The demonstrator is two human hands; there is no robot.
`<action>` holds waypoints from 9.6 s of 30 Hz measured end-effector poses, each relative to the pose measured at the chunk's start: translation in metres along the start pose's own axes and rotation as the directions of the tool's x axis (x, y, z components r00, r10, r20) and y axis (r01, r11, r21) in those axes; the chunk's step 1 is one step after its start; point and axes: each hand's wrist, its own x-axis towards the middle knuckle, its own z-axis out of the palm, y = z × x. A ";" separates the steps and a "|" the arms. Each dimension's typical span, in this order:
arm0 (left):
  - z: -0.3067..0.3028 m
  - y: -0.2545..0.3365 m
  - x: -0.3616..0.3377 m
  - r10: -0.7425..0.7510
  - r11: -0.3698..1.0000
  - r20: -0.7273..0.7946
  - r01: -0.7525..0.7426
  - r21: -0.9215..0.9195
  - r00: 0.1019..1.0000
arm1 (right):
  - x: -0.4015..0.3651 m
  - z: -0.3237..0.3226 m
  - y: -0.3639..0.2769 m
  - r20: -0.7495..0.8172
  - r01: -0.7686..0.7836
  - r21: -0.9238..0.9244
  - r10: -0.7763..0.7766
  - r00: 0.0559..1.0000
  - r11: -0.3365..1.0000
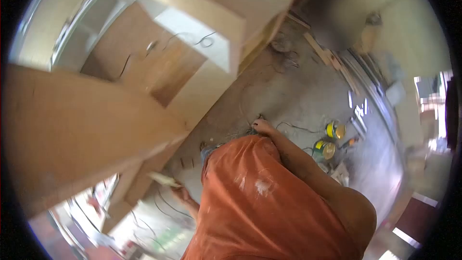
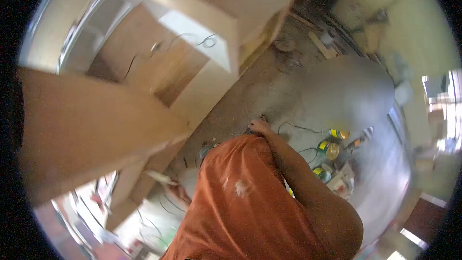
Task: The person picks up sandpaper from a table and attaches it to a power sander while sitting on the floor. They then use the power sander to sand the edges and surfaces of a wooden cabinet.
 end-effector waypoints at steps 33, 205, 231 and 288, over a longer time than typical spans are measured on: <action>0.981 -0.711 -0.169 -0.710 0.614 0.576 -0.044 0.788 0.406 | -0.016 -0.634 0.344 -0.150 0.366 0.913 0.684 0.714 -0.181; 0.514 -1.214 0.009 -0.036 0.999 -0.172 0.041 0.022 0.984 | 0.610 -0.519 0.493 0.726 -0.405 0.645 -0.354 0.589 0.648; 0.602 -1.186 0.047 -0.201 0.566 0.015 0.104 0.818 0.979 | 0.615 -0.554 0.509 0.583 -0.513 0.796 -0.183 0.791 0.320; 0.545 -1.324 0.138 -0.339 0.203 0.302 -0.244 0.948 0.891 | 0.805 -0.642 0.544 0.856 0.607 -0.345 -0.025 0.516 0.716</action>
